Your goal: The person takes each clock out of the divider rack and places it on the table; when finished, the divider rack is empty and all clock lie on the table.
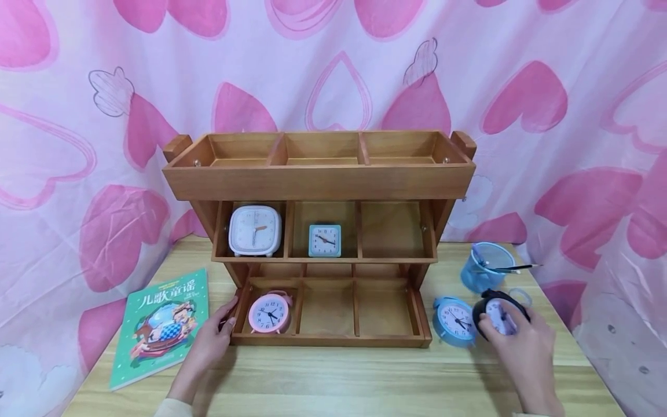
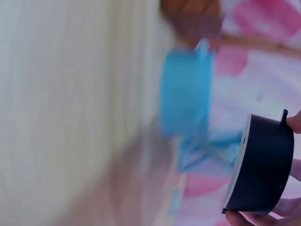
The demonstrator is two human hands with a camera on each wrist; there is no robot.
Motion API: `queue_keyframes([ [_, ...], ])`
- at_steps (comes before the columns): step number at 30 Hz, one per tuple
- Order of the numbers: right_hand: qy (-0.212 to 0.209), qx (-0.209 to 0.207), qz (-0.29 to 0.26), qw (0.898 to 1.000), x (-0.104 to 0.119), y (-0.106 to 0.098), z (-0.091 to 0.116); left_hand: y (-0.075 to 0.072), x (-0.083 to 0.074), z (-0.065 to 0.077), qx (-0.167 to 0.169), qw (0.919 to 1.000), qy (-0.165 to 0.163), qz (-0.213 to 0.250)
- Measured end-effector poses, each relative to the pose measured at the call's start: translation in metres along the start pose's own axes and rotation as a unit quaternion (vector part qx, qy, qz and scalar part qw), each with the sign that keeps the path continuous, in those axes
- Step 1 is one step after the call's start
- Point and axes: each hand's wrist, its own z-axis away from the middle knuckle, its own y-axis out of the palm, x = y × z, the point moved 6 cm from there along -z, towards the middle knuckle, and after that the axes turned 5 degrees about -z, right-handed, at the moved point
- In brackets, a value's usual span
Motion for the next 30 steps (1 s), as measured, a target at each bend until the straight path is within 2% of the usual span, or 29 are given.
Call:
queue_keyframes([
  [4,0.017,0.027,0.027,0.999,-0.032,0.0,-0.006,-0.001,0.0,0.001,0.001,1.0,0.003,-0.001],
  [9,0.044,0.087,0.055,0.994,-0.055,0.009,-0.009,-0.001,0.0,0.001,-0.002,0.9999,0.01,-0.002],
  [11,0.039,0.097,0.06,0.993,-0.058,0.013,-0.009,-0.001,-0.001,0.001,-0.002,0.9999,0.011,-0.002],
  [15,-0.002,0.085,0.059,0.995,-0.057,0.019,-0.006,-0.001,-0.001,0.001,0.001,0.9999,0.01,-0.001],
  [17,-0.008,0.088,0.06,0.994,-0.056,0.022,-0.006,-0.001,-0.002,0.001,-0.001,0.9999,0.013,0.0],
  [20,0.035,0.132,0.067,0.988,-0.061,0.028,-0.005,-0.001,-0.002,0.001,-0.001,0.9999,0.014,-0.001],
  [24,0.103,0.194,0.081,0.972,-0.067,0.034,-0.005,-0.002,-0.002,0.002,-0.004,0.9999,0.014,0.0],
  [30,0.132,0.239,0.091,0.958,-0.069,0.036,-0.006,-0.003,-0.003,0.003,-0.009,0.9998,0.019,-0.006],
])
